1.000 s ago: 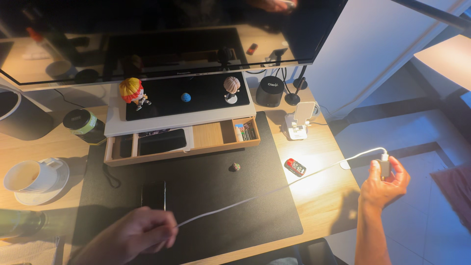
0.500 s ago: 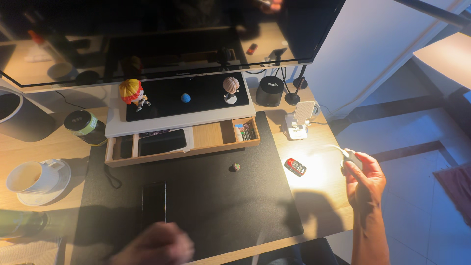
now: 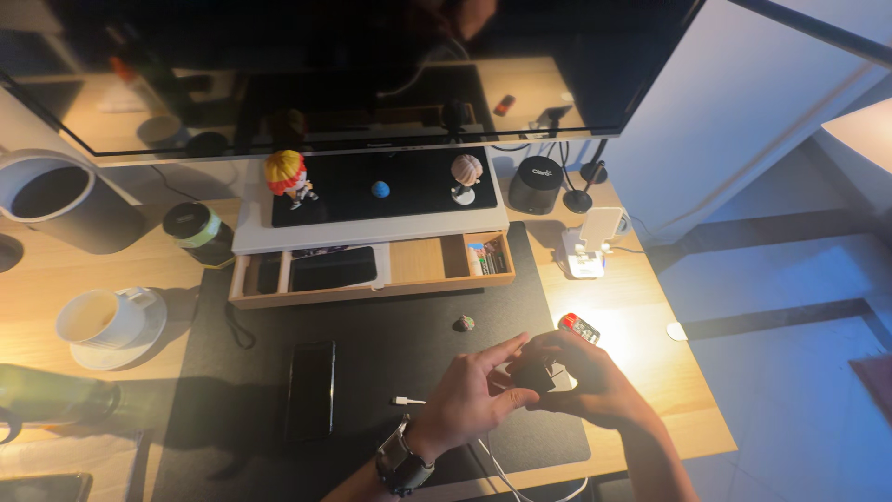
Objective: The person organizes a desk by moving a water bottle and a newspaper, then handling a small white object and a smartphone. They open a drawer, retrieve a notepad and a USB cable, and place them back inside. The person then picks up a small metallic object and a white cable, coiling the cable before placing it in the drawer.
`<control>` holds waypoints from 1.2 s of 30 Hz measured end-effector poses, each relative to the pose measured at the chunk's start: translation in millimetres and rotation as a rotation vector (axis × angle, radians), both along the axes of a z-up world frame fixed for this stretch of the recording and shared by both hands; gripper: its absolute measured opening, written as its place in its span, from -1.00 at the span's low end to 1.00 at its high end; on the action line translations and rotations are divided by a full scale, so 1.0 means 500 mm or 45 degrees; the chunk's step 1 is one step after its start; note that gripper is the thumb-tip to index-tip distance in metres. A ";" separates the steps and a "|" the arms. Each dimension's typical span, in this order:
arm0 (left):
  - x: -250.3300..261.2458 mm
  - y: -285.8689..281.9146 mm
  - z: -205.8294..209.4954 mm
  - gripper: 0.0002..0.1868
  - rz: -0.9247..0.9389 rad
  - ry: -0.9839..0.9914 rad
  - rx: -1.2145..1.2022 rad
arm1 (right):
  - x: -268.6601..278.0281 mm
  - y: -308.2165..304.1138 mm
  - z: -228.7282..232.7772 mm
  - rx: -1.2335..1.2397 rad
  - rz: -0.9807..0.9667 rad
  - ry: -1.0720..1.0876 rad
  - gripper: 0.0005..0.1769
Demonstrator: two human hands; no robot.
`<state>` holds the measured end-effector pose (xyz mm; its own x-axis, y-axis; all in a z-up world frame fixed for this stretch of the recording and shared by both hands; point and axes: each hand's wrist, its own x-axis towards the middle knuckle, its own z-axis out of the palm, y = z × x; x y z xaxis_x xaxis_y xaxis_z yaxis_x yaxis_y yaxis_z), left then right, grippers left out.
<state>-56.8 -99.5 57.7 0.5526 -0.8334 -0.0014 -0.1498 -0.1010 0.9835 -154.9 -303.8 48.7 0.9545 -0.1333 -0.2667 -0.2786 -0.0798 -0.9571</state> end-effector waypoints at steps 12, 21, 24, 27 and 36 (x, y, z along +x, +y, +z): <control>0.032 0.037 -0.083 -0.27 0.363 0.810 -0.514 | -0.004 0.111 -0.075 0.536 0.018 0.015 -0.11; 0.073 0.115 -0.127 -0.59 0.127 0.558 -0.215 | 0.050 0.025 -0.057 -0.378 0.154 -0.280 -0.81; 0.069 0.119 -0.100 -0.53 -0.172 0.673 -0.086 | 0.077 0.028 -0.045 -0.416 0.109 -0.291 -0.77; 0.057 0.113 -0.089 -0.55 -0.389 0.712 -0.175 | 0.101 0.053 -0.060 -0.239 0.121 -0.421 -0.72; 0.075 0.093 -0.104 -0.41 0.026 0.811 -0.732 | 0.033 0.115 -0.076 -0.592 0.353 0.048 -0.51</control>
<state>-19.0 -53.1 5.8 0.6049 -0.7896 0.1028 0.4446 0.4421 0.7790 -138.5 -246.4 10.8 0.9615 0.0103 -0.2745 -0.2204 -0.5678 -0.7931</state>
